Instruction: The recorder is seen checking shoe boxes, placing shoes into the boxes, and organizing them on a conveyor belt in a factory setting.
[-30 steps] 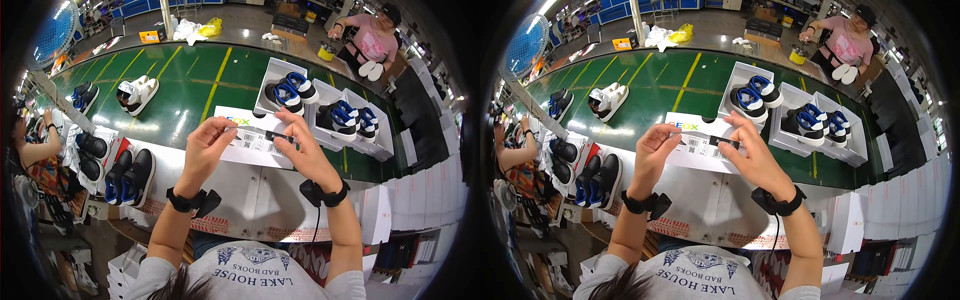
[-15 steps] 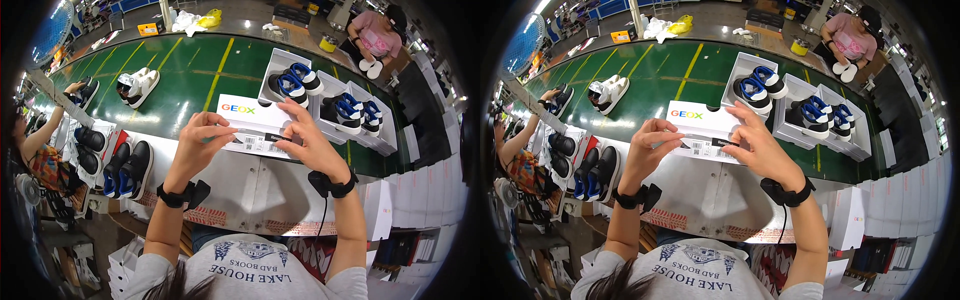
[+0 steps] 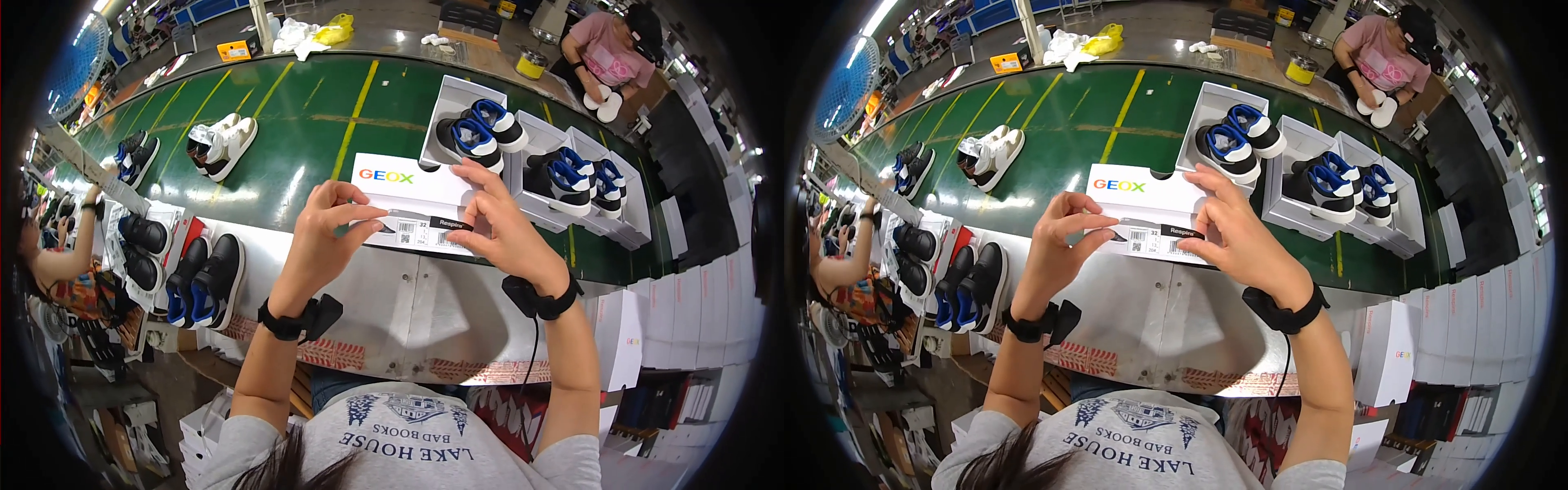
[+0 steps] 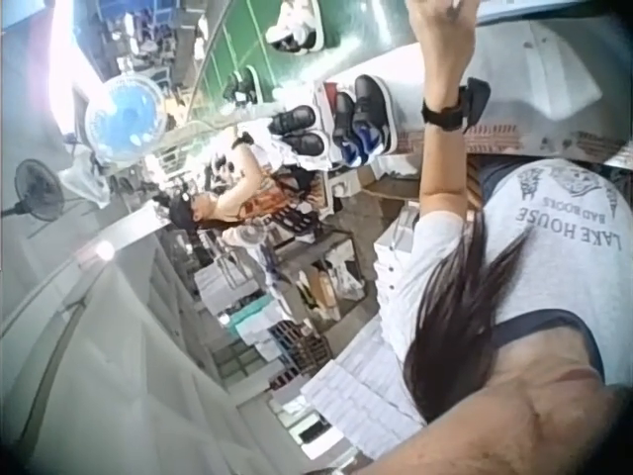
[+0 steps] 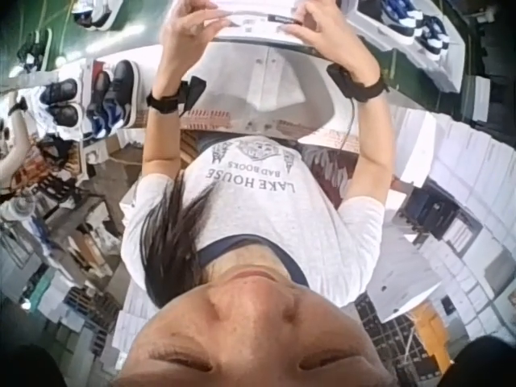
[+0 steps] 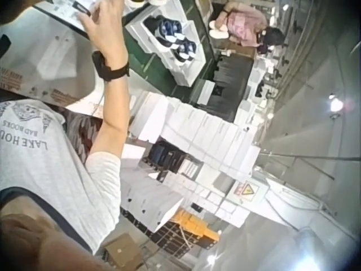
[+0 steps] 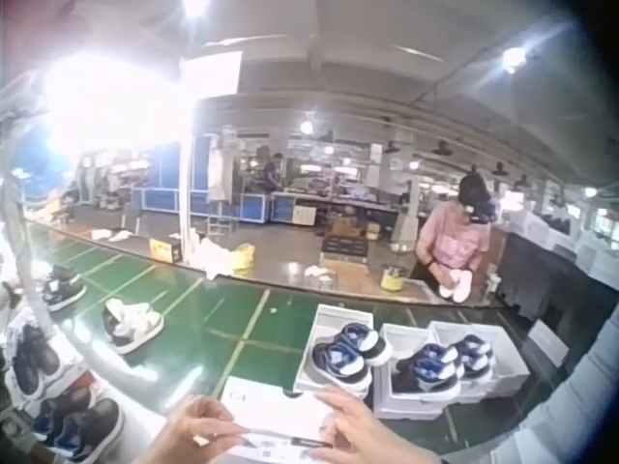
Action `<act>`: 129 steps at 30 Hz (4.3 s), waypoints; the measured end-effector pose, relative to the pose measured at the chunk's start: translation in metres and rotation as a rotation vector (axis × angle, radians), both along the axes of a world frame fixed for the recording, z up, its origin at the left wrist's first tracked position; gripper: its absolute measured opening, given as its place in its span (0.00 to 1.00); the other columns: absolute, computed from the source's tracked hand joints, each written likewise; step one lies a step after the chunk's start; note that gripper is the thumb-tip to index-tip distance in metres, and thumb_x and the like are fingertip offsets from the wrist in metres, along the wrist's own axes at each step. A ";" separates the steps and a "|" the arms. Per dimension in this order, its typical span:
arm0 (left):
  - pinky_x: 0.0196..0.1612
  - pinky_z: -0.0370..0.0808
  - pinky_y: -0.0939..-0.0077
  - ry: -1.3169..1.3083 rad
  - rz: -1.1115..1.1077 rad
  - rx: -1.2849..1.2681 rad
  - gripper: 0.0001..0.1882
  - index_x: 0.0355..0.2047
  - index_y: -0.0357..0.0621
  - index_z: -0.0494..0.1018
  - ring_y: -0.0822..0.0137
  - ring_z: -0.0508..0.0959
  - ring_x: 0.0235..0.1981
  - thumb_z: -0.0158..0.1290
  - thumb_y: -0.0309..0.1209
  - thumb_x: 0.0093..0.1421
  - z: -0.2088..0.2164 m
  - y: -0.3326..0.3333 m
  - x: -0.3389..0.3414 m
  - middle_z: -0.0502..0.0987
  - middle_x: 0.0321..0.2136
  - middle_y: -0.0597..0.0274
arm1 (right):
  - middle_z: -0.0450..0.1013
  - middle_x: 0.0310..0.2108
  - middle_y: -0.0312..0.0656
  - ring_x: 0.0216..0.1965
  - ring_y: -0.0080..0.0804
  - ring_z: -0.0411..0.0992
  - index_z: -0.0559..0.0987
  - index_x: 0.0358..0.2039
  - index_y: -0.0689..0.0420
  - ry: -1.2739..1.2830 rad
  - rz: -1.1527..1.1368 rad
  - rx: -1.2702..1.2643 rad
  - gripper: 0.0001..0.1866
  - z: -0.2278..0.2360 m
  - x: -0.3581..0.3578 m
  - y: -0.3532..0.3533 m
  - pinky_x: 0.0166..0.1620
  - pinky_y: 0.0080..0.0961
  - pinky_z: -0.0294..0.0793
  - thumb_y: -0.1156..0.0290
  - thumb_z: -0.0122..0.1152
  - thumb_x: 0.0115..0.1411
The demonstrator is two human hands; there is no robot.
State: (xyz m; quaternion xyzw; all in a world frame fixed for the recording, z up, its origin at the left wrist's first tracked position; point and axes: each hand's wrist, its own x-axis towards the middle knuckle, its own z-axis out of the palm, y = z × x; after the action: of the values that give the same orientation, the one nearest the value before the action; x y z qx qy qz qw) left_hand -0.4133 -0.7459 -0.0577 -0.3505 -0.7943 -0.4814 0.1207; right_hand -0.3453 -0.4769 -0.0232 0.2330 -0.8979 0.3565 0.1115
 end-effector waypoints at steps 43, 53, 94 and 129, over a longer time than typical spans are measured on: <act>0.70 0.39 0.60 -0.360 -0.081 0.228 0.51 0.69 0.34 0.33 0.48 0.39 0.71 0.52 0.49 0.63 -0.038 0.045 -0.024 0.37 0.69 0.39 | 0.63 0.54 0.51 0.60 0.54 0.57 0.64 0.61 0.60 0.223 -0.417 0.578 0.33 0.002 0.013 -0.020 0.64 0.44 0.52 0.69 0.60 0.54; 0.65 0.53 0.58 -0.150 -0.228 0.144 0.38 0.60 0.35 0.56 0.42 0.55 0.63 0.59 0.42 0.56 -0.044 0.071 0.062 0.56 0.60 0.37 | 0.68 0.53 0.60 0.54 0.57 0.69 0.55 0.67 0.58 -0.028 -0.689 0.265 0.34 -0.011 0.033 0.066 0.52 0.37 0.68 0.74 0.52 0.60; 0.33 0.78 0.74 -0.814 -0.372 -0.115 0.39 0.69 0.46 0.46 0.65 0.76 0.33 0.54 0.30 0.62 -0.170 0.056 0.078 0.62 0.52 0.42 | 0.65 0.48 0.58 0.51 0.56 0.64 0.66 0.49 0.70 -0.324 -1.034 0.455 0.23 -0.141 0.228 0.109 0.53 0.43 0.64 0.74 0.63 0.56; 0.57 0.57 0.45 0.311 0.208 -0.386 0.06 0.30 0.48 0.78 0.61 0.79 0.44 0.60 0.35 0.54 -0.082 -0.019 -0.013 0.81 0.37 0.59 | 0.67 0.44 0.56 0.48 0.55 0.64 0.68 0.54 0.66 0.005 -1.114 0.552 0.25 -0.121 0.200 0.010 0.52 0.45 0.63 0.70 0.61 0.59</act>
State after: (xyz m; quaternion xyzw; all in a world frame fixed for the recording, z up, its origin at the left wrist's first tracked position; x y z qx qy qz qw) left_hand -0.4265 -0.7649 -0.1394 -0.3533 -0.8750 -0.2464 0.2211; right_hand -0.1453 -0.4668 -0.1442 -0.2495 -0.9434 -0.0013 0.2184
